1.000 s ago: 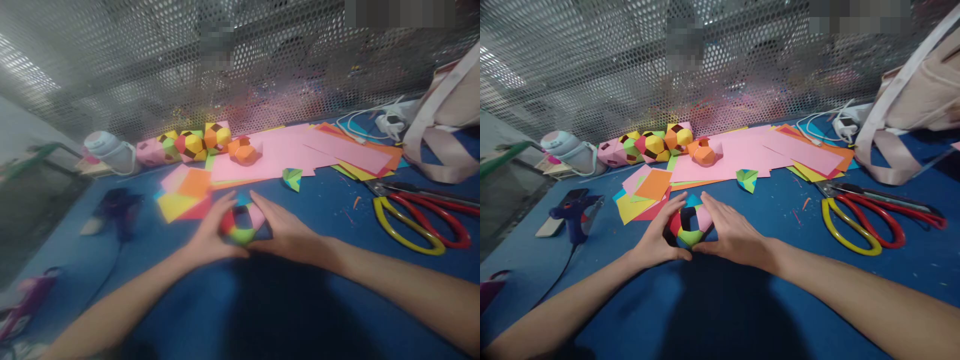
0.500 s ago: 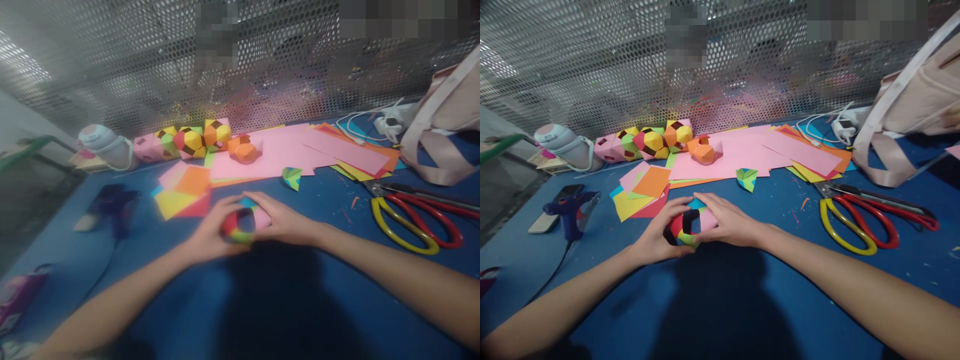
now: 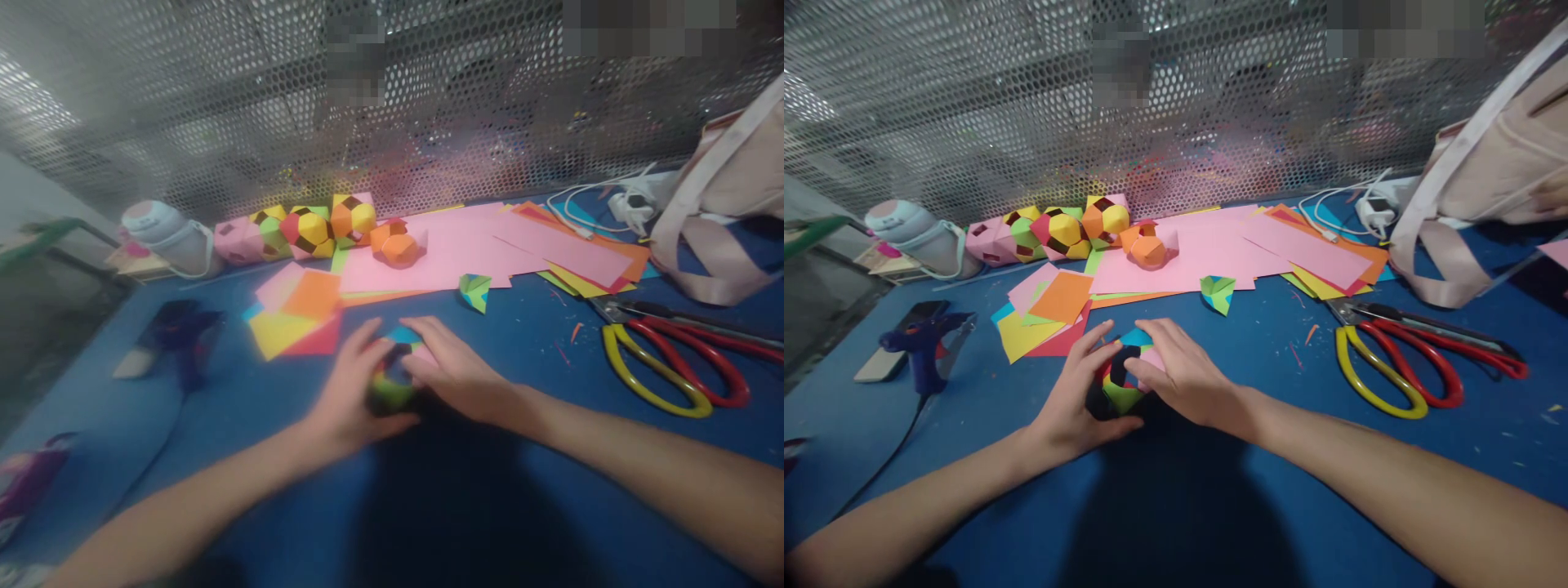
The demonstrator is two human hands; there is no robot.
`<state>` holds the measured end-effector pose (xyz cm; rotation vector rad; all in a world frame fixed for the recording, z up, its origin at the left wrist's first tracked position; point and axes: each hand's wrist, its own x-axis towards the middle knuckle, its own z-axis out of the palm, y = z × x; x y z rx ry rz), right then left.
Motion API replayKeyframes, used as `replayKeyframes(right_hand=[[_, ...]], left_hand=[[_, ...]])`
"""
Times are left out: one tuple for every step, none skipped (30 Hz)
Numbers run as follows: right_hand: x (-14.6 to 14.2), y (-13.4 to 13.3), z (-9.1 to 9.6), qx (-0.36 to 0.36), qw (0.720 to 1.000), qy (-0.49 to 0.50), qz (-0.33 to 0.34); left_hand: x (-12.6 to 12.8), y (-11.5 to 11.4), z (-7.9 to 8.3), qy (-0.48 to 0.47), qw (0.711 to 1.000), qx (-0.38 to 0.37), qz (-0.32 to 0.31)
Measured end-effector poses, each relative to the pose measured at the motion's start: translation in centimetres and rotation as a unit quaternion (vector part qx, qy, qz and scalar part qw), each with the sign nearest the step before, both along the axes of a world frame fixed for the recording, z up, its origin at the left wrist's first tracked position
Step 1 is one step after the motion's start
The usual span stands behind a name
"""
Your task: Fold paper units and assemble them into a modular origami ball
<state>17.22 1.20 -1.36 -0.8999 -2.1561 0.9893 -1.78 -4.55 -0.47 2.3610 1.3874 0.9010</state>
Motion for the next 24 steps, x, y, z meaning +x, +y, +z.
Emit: replayKeyframes(right_hand=[[0.0, -0.1, 0.0, 0.005, 1.000, 0.004, -0.004], [0.1, -0.1, 0.0, 0.007, 1.000, 0.008, -0.003], [0.3, -0.1, 0.0, 0.004, 1.000, 0.011, 0.004], [0.5, 0.0, 0.1, -0.001, 1.000, 0.011, 0.021], [0.7, 0.2, 0.1, -0.006, 0.999, 0.010, 0.047], [1.0, 0.4, 0.2, -0.009, 0.997, 0.007, 0.075], [1.2, 0.6, 0.2, -0.010, 0.995, 0.004, 0.100], [1.4, 0.8, 0.1, -0.008, 0.993, 0.002, 0.117], [1.6, 1.0, 0.0, -0.005, 0.992, 0.003, 0.126], [1.8, 1.2, 0.0, 0.000, 0.992, 0.007, 0.127], [1.8, 1.3, -0.2, 0.005, 0.992, 0.011, 0.125], [1.9, 1.3, -0.3, 0.009, 0.992, 0.017, 0.123], [1.9, 1.3, -0.4, 0.012, 0.992, 0.022, 0.123], [1.9, 1.3, -0.4, 0.014, 0.992, 0.029, 0.123], [1.9, 1.2, -0.5, 0.014, 0.992, 0.035, 0.121], [1.8, 1.1, -0.5, 0.014, 0.992, 0.041, 0.118], [1.8, 1.0, -0.5, 0.012, 0.992, 0.046, 0.113], [1.7, 0.9, -0.5, 0.010, 0.993, 0.051, 0.108], [1.7, 0.7, -0.4, 0.007, 0.993, 0.053, 0.102], [1.6, 0.5, -0.4, 0.005, 0.994, 0.055, 0.097], [1.6, 0.4, -0.3, 0.004, 0.994, 0.057, 0.091], [1.5, 0.2, -0.2, 0.005, 0.994, 0.059, 0.087], [1.5, 0.1, -0.2, 0.005, 0.995, 0.062, 0.082], [1.4, 0.0, -0.2, 0.006, 0.995, 0.065, 0.076]], left_hand=[[0.1, -0.1, 0.0, 0.007, 1.000, -0.009, 0.000], [0.1, -0.1, 0.0, 0.014, 1.000, -0.016, 0.000], [0.1, 0.0, 0.1, 0.016, 1.000, -0.018, 0.000], [0.0, 0.1, 0.3, 0.015, 1.000, -0.017, -0.002], [-0.2, 0.2, 0.4, 0.012, 1.000, -0.013, -0.006], [-0.4, 0.3, 0.6, 0.009, 1.000, -0.009, -0.011], [-0.6, 0.4, 0.7, 0.007, 1.000, -0.005, -0.016], [-0.7, 0.5, 0.8, 0.007, 1.000, -0.003, -0.023], [-0.9, 0.5, 0.8, 0.008, 1.000, -0.001, -0.029], [-1.0, 0.6, 0.8, 0.010, 0.999, 0.000, -0.036], [-1.2, 0.6, 0.8, 0.011, 0.999, 0.002, -0.041], [-1.2, 0.6, 0.8, 0.010, 0.999, 0.006, -0.046], [-1.3, 0.6, 0.8, 0.009, 0.999, 0.012, -0.050], [-1.3, 0.5, 0.8, 0.007, 0.998, 0.018, -0.054], [-1.3, 0.5, 0.7, 0.006, 0.998, 0.021, -0.056], [-1.3, 0.5, 0.7, 0.005, 0.998, 0.023, -0.058], [-1.3, 0.4, 0.6, 0.006, 0.998, 0.022, -0.060], [-1.3, 0.4, 0.6, 0.006, 0.998, 0.020, -0.060], [-1.3, 0.4, 0.5, 0.007, 0.998, 0.020, -0.060], [-1.3, 0.3, 0.5, 0.006, 0.998, 0.021, -0.060], [-1.3, 0.3, 0.4, 0.005, 0.998, 0.021, -0.060], [-1.3, 0.3, 0.4, 0.003, 0.998, 0.021, -0.061], [-1.3, 0.3, 0.3, 0.002, 0.998, 0.020, -0.061], [-1.4, 0.4, 0.3, -0.001, 0.998, 0.017, -0.060]])
